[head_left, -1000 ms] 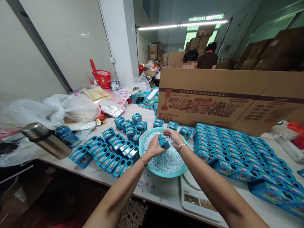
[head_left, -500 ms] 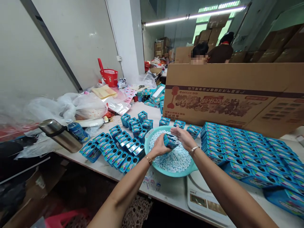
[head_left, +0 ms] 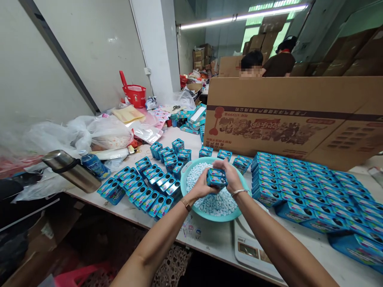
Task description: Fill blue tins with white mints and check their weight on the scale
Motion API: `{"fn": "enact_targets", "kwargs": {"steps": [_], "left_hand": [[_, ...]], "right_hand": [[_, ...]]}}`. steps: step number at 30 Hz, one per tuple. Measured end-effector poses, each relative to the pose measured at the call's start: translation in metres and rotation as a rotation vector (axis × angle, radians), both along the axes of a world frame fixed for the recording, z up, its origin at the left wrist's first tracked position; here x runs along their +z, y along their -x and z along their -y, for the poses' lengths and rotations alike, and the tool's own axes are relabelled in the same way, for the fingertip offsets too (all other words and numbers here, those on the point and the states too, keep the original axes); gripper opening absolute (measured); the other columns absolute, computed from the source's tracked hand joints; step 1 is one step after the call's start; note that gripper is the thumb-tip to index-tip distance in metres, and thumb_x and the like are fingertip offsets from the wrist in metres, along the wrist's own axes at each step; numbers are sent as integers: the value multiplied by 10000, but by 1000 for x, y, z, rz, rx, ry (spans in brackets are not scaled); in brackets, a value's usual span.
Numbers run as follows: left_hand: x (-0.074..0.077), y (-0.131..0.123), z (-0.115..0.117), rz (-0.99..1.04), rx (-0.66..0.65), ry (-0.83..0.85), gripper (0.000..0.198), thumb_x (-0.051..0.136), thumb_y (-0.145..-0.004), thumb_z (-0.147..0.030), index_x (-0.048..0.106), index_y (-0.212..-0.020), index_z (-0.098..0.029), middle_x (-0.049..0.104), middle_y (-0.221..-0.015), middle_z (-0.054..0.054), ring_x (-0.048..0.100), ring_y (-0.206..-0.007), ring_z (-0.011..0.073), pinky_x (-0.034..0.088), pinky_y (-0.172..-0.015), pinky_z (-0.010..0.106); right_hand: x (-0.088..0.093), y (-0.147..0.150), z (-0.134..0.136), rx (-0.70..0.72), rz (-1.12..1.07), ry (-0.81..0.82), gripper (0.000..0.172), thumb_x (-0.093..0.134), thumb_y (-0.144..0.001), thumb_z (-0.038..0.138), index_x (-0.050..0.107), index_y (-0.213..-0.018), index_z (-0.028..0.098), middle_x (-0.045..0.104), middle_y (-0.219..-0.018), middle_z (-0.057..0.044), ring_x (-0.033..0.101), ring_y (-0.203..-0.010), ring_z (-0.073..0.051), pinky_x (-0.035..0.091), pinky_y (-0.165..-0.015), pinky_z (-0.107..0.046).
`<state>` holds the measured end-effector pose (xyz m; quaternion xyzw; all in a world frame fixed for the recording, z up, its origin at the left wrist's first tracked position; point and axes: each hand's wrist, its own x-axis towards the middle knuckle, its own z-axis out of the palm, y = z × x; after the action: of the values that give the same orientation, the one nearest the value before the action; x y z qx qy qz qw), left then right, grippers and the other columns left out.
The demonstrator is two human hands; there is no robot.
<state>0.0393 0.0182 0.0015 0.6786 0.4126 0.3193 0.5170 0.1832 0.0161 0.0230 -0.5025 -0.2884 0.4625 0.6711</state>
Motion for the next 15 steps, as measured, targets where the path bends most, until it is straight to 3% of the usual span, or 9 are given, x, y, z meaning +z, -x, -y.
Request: {"fn": "enact_targets", "kwargs": {"steps": [5,10,12,15], "left_hand": [[-2,3,2,291,-61,80,897,832,-486,-77,455,-1290,-202,629,-1194,54,621,-1080,240,505,-931,352],[0,5,8,518,-68,330,871,866,-413,-59,528,-1200,-220,669,-1022,-1,636,-957,203,505,-886,326],[0,9,14,541,-32,365,865,867,-403,-54,537,-1183,-226,669,-1019,-7,642,-943,202,511,-860,312],[-2,24,26,528,-12,339,917,894,-418,-93,509,-1238,-239,657,-1097,16,649,-981,228,517,-879,336]], "right_hand": [[-1,2,3,-1,-62,38,582,530,-784,758,709,-760,205,764,-821,-80,707,-875,-249,520,-846,-365],[-3,16,11,28,-39,69,592,500,-796,762,711,-815,209,762,-869,-78,688,-930,-263,521,-850,-377],[-6,19,15,28,11,47,592,466,-823,750,713,-886,216,759,-936,-71,677,-972,-259,509,-886,-378],[-17,7,19,177,107,67,698,259,-896,734,672,-1112,215,731,-1092,-95,655,-1050,-272,494,-930,-426]]}}
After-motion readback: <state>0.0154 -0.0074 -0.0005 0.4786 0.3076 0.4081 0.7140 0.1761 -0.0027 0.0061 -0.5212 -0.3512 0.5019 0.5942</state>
